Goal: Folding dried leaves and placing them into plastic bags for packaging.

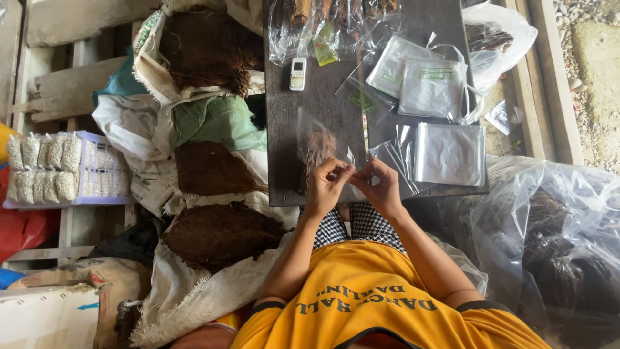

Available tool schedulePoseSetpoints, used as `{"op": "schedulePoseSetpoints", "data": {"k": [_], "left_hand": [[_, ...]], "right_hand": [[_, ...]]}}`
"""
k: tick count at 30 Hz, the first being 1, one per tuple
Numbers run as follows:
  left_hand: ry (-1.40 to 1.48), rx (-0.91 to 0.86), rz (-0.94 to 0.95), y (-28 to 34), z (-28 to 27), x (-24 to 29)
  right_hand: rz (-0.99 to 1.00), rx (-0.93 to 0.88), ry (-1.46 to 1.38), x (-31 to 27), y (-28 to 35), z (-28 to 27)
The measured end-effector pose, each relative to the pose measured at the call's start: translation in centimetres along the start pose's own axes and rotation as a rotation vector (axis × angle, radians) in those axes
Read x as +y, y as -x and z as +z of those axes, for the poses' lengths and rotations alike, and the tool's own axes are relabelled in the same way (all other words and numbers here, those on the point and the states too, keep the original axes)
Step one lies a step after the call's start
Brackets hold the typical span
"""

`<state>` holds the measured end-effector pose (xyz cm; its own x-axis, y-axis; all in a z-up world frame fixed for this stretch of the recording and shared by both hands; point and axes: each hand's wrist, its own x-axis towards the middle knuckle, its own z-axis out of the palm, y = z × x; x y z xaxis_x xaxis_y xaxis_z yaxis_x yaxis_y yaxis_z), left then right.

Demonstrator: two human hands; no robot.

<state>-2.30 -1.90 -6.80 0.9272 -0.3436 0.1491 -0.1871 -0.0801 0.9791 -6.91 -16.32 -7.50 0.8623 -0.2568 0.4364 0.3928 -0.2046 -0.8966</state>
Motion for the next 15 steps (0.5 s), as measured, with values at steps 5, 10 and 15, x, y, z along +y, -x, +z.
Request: {"op": "schedulePoseSetpoints", "data": {"k": [5,10,15], "left_hand": [[0.167,-0.061,-0.018,0.0,-1.0,0.5],[0.157,-0.123,-0.031,-0.3,-1.9,1.0],[0.805,-0.007,-0.295,0.1,0.3,2.2]], "right_hand": [[0.193,0.012,-0.131,-1.3,-0.1,0.4],[0.299,0.084,-0.115,1.0,0.4,-1.4],[0.166,-0.014,0.239,2.1,0.5,-1.4]]}}
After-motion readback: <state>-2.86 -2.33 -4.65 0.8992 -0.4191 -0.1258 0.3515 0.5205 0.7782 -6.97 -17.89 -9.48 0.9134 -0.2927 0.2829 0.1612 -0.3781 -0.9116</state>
